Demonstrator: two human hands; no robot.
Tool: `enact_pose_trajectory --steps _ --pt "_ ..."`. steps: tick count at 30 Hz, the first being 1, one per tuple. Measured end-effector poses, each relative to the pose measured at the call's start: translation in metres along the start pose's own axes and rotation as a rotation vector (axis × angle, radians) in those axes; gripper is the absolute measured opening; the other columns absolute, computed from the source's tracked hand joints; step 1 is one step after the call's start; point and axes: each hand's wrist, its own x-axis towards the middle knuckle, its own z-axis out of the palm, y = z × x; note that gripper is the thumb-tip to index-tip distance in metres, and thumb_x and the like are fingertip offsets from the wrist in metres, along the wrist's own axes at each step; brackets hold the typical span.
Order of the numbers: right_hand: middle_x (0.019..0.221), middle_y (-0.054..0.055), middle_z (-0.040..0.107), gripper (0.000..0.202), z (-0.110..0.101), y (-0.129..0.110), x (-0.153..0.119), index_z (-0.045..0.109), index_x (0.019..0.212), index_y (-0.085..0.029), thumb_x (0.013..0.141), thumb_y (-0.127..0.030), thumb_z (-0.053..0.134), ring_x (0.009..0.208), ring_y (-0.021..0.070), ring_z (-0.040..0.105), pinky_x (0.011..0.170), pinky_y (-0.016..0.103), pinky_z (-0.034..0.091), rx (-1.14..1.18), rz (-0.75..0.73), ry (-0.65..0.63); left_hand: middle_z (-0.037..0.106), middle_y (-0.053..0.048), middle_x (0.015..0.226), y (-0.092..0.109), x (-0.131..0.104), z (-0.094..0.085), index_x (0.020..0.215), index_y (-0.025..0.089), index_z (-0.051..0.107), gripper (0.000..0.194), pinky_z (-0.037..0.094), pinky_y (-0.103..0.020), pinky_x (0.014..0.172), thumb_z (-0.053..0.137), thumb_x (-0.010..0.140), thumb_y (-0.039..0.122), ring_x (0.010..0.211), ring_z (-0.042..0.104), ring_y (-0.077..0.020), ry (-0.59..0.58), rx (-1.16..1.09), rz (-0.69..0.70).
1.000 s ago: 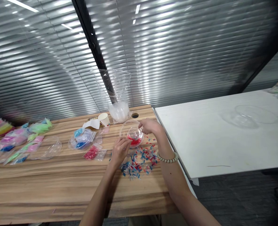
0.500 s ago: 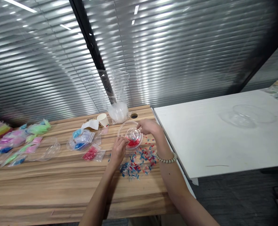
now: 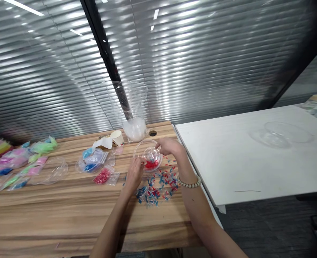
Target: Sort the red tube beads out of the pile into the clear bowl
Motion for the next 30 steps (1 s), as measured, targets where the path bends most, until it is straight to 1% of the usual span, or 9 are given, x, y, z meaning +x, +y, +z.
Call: enact_pose_trajectory --steps 3,5,8,9,11,13,14,18,30 --pt "0.108 0.007 0.069 0.03 0.0 0.0 0.0 0.067 0.109 -0.027 0.08 -0.019 0.067 0.105 0.0196 0.061 0.086 0.025 0.045 -0.008 -0.008 -0.013 0.059 -0.004 0.084 0.0 0.0 0.0 0.087 0.02 0.049 0.015 0.044 -0.03 0.072 0.036 0.094 0.015 0.081 0.054 -0.018 -0.015 -0.009 -0.015" --pt "0.112 0.007 0.066 0.021 -0.001 0.0 0.001 0.065 0.107 -0.025 0.086 -0.026 0.062 0.103 0.0181 0.061 0.087 0.028 0.046 -0.016 -0.014 -0.03 0.059 -0.004 0.084 -0.001 -0.001 0.0 0.088 0.02 0.049 0.014 0.044 -0.03 0.072 0.038 0.095 0.018 0.081 0.054 -0.0182 -0.02 -0.012 -0.013" --pt "0.115 0.007 0.061 0.024 -0.002 -0.001 0.002 0.061 0.11 -0.021 0.091 -0.034 0.055 0.1 0.018 0.06 0.087 0.036 0.049 -0.028 -0.025 -0.052 0.059 -0.004 0.084 -0.003 -0.002 0.002 0.088 0.019 0.049 0.012 0.044 -0.03 0.073 0.039 0.095 0.021 0.081 0.054 -0.0184 -0.018 -0.019 0.003" --pt "0.114 0.007 0.062 0.025 -0.003 -0.001 0.003 0.061 0.112 -0.019 0.09 -0.032 0.057 0.099 0.019 0.061 0.085 0.036 0.05 -0.032 -0.028 -0.056 0.059 -0.004 0.084 -0.003 -0.002 0.002 0.088 0.019 0.049 0.012 0.044 -0.03 0.073 0.04 0.095 0.021 0.082 0.054 -0.0185 -0.023 -0.024 0.005" --pt "0.106 0.008 0.068 0.031 -0.003 -0.001 0.004 0.063 0.113 -0.018 0.083 -0.02 0.064 0.098 0.0207 0.063 0.08 0.029 0.049 -0.039 -0.033 -0.062 0.059 -0.005 0.084 -0.004 -0.002 0.002 0.089 0.019 0.05 0.012 0.044 -0.03 0.072 0.039 0.095 0.021 0.082 0.054 -0.0187 -0.037 -0.026 -0.003" --pt "0.099 0.007 0.072 0.04 -0.004 0.0 0.006 0.066 0.114 -0.021 0.076 -0.009 0.064 0.094 0.0197 0.066 0.072 0.023 0.047 -0.046 -0.035 -0.065 0.059 -0.005 0.084 -0.002 -0.002 0.002 0.089 0.019 0.051 0.014 0.044 -0.03 0.072 0.039 0.095 0.022 0.082 0.054 -0.0188 -0.051 -0.02 -0.022" --pt "0.096 0.006 0.072 0.043 -0.004 0.0 0.007 0.066 0.115 -0.022 0.074 -0.007 0.063 0.092 0.0189 0.067 0.069 0.021 0.047 -0.048 -0.034 -0.067 0.059 -0.005 0.084 -0.001 -0.002 0.001 0.089 0.019 0.051 0.015 0.044 -0.03 0.072 0.038 0.095 0.022 0.081 0.054 -0.0187 -0.055 -0.013 -0.033" --pt "0.093 0.006 0.074 0.047 -0.003 0.001 0.01 0.065 0.116 -0.022 0.072 -0.006 0.062 0.086 0.0173 0.068 0.062 0.019 0.045 -0.052 -0.034 -0.072 0.058 -0.005 0.083 0.003 -0.001 -0.001 0.088 0.019 0.051 0.019 0.044 -0.031 0.071 0.034 0.096 0.023 0.08 0.054 -0.0187 -0.069 0.009 -0.062" --pt "0.091 0.006 0.074 0.049 -0.003 0.0 0.008 0.065 0.116 -0.019 0.07 -0.004 0.059 0.083 0.0164 0.069 0.06 0.019 0.044 -0.044 -0.055 -0.068 0.055 -0.004 0.079 0.002 -0.002 0.0 0.082 0.019 0.048 0.023 0.043 -0.03 0.068 0.031 0.097 0.023 0.075 0.051 -0.0177 -0.107 0.036 -0.084"
